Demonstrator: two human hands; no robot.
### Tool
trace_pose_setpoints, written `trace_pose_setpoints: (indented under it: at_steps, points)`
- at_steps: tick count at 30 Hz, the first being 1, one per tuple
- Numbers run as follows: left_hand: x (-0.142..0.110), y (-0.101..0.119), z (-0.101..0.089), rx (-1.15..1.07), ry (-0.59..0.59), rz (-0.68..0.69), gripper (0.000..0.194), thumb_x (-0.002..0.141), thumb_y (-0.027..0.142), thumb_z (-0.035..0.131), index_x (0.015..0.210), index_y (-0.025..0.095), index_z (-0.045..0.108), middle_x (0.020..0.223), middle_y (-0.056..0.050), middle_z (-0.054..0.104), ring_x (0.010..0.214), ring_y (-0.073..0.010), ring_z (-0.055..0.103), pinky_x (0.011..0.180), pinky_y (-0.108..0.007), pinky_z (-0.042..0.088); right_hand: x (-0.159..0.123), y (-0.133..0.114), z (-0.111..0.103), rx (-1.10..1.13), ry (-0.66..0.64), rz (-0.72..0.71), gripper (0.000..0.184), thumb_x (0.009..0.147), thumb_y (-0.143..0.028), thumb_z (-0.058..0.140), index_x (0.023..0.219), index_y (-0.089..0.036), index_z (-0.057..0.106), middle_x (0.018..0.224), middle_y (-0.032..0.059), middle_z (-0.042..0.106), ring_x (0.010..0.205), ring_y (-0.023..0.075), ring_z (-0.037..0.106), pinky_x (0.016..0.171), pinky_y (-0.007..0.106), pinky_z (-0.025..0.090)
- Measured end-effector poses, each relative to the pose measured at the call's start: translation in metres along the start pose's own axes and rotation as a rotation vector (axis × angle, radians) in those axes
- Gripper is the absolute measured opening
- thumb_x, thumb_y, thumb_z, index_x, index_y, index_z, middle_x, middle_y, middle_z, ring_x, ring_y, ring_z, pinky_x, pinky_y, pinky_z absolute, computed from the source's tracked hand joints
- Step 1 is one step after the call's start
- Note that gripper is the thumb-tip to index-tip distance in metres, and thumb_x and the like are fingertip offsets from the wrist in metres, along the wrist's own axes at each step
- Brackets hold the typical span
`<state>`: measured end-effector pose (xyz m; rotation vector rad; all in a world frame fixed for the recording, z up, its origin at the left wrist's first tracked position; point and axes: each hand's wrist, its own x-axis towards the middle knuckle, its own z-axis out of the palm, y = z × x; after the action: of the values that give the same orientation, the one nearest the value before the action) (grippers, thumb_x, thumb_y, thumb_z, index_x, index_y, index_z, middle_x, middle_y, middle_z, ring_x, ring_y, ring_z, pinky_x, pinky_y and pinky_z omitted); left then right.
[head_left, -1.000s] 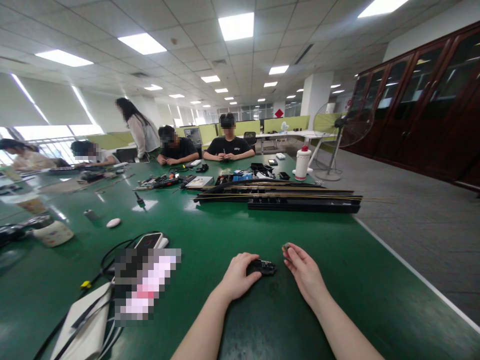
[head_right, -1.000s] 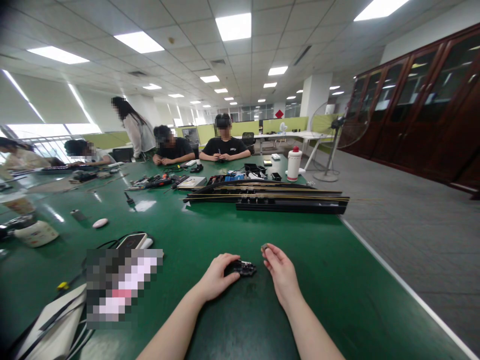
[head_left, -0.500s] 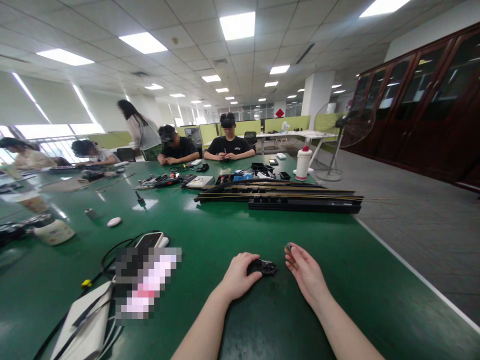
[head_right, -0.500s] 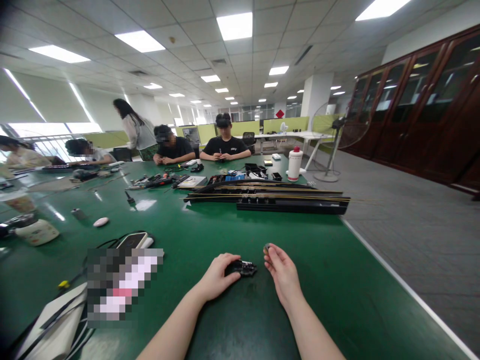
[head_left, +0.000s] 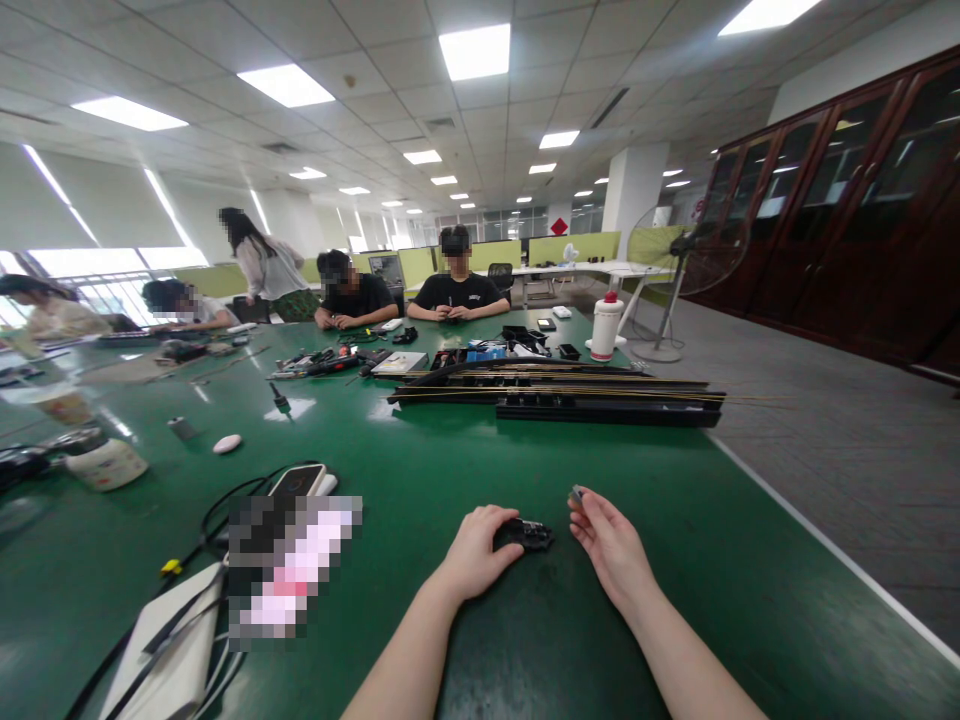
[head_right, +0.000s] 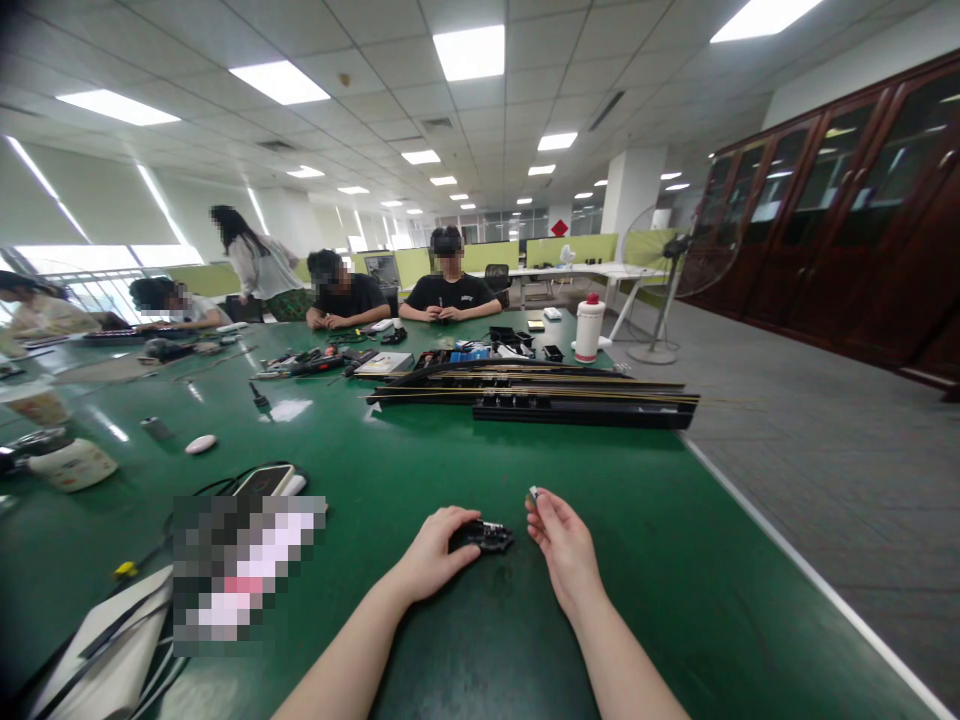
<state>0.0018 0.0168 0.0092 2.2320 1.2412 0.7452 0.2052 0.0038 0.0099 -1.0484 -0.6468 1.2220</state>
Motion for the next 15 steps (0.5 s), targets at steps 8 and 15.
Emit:
trace_pose_setpoints:
  at_steps: [8,15]
  points:
    - [-0.0005,-0.0014,0.0006,0.005,-0.002,0.000,0.041,0.075,0.027,0.062,0.115,0.024,0.054,0.110,-0.005,0.058,0.103,-0.0229,0.050,0.093,-0.037,0.038,-0.0001,-0.0004,0.0021,-0.033,-0.004,0.000,0.039,0.057,-0.048,0.074,0.086,-0.022,0.066,0.081,0.0034,0.070,0.067,0.0169,0.063,0.062,0.030,0.053]
    - [-0.0007,-0.0029,0.0011,0.001,-0.004,0.003,0.041,0.075,0.028,0.062,0.115,0.024,0.054,0.109,-0.004,0.058,0.103,-0.0229,0.050,0.092,-0.037,0.038,-0.0038,0.0016,0.0059,-0.168,-0.044,-0.008,0.044,0.055,-0.043,0.076,0.091,-0.020,0.066,0.089,0.0057,0.072,0.080,0.0204,0.065,0.073,0.033,0.052]
